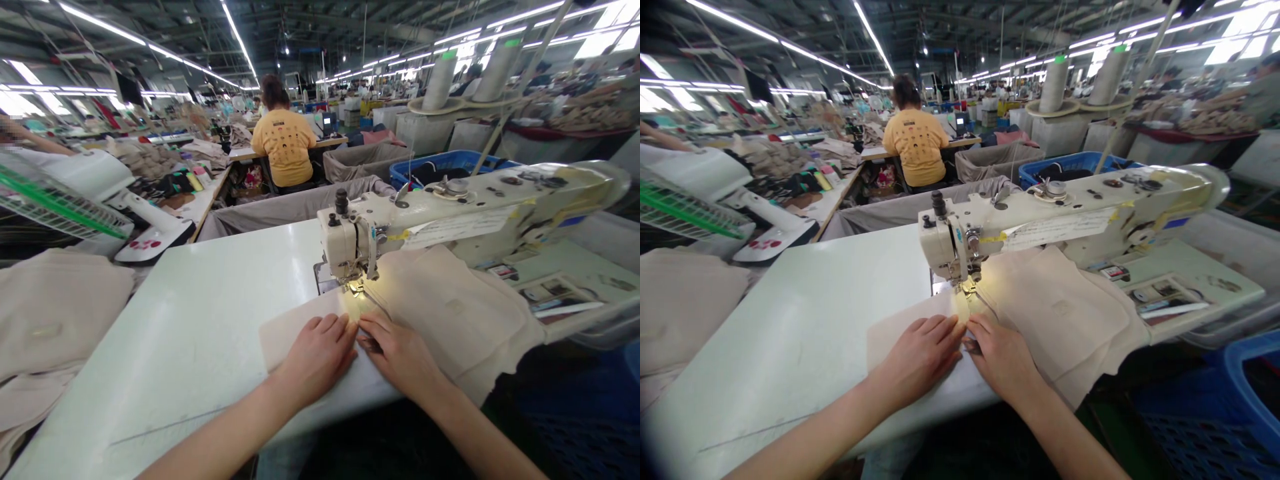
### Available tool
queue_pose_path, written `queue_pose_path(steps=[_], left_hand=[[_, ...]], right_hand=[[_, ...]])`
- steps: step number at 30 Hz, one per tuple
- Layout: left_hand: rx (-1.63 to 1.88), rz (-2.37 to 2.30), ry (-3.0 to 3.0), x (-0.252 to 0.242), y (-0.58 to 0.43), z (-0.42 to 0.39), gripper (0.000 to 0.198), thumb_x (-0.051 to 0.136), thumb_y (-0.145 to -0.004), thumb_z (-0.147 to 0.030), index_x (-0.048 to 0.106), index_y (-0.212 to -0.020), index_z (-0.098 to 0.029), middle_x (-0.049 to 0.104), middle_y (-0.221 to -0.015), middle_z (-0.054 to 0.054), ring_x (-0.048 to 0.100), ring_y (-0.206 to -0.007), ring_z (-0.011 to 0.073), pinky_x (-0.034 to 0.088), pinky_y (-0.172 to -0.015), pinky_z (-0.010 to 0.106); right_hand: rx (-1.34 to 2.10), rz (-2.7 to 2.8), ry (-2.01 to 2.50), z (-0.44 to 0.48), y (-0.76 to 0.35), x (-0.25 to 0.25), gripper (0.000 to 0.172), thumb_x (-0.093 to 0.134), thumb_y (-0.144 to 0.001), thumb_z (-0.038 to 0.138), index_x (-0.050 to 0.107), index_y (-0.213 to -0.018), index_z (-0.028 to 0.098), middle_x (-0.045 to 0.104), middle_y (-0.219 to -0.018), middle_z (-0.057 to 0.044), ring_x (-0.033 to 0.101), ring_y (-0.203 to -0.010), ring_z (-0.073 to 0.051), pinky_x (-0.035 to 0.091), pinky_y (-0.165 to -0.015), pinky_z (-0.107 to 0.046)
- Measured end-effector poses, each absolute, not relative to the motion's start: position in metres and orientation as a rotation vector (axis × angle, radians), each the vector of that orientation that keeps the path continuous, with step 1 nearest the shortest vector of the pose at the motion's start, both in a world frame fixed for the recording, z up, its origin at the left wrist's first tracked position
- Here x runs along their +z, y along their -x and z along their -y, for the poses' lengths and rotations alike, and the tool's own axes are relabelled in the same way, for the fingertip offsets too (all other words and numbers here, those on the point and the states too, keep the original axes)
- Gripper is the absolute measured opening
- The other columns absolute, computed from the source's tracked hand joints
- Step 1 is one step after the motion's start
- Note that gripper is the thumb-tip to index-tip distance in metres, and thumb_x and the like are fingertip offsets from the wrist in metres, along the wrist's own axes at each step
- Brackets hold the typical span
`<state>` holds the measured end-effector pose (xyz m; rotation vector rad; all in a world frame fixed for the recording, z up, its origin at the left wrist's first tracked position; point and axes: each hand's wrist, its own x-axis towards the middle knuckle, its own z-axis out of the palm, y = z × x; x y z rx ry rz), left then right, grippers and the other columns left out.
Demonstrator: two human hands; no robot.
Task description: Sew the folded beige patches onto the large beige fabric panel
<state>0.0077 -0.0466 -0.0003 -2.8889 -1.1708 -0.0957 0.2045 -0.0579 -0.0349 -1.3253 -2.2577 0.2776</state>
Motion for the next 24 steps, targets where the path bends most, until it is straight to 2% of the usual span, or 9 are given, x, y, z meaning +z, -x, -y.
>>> queue_pose_path(steps=[2,8,16,24], left_hand=[[-0.098,1.159,2.883,-0.001,-0.007,0.047,0.038,0.057,-0.095,-0.029,0.052,-0.131,-0.017,0.062,-0.125,0.012,0.06,-0.109,0.029,0.055,-0.087,0.045],[-0.338,1.04,2.959,-0.012,0.0,0.042,0.038,0.053,-0.097,-0.03,0.052,-0.131,-0.013,0.06,-0.128,0.014,0.052,-0.127,0.0307,0.048,-0.108,0.046],[-0.403,1.066,3.006,-0.01,0.006,0.007,0.025,0.049,-0.1,-0.033,0.062,-0.112,-0.015,0.063,-0.119,0.014,0.057,-0.121,0.0285,0.053,-0.102,0.045],[-0.398,1.104,3.038,-0.005,0.012,-0.028,0.029,0.045,-0.101,-0.034,0.059,-0.12,-0.017,0.06,-0.121,0.014,0.058,-0.116,0.0264,0.053,-0.099,0.044]], right_hand=[[0.242,2.295,1.32,0.059,-0.205,-0.037,0.026,0.058,-0.092,0.015,0.063,-0.118,0.015,0.07,-0.121,-0.011,0.071,-0.099,-0.023,0.058,-0.081,-0.032],[0.202,2.374,1.35,0.058,-0.205,-0.039,0.022,0.057,-0.093,0.014,0.065,-0.114,0.017,0.07,-0.12,-0.01,0.071,-0.094,-0.021,0.056,-0.073,-0.028],[0.298,2.382,1.484,0.032,-0.192,-0.023,0.019,0.052,-0.1,0.024,0.064,-0.114,0.02,0.068,-0.119,-0.008,0.069,-0.095,-0.019,0.053,-0.074,-0.027],[0.27,2.352,1.521,0.014,-0.183,-0.014,0.017,0.056,-0.096,0.019,0.065,-0.111,0.02,0.068,-0.116,-0.007,0.067,-0.098,-0.021,0.053,-0.076,-0.03]])
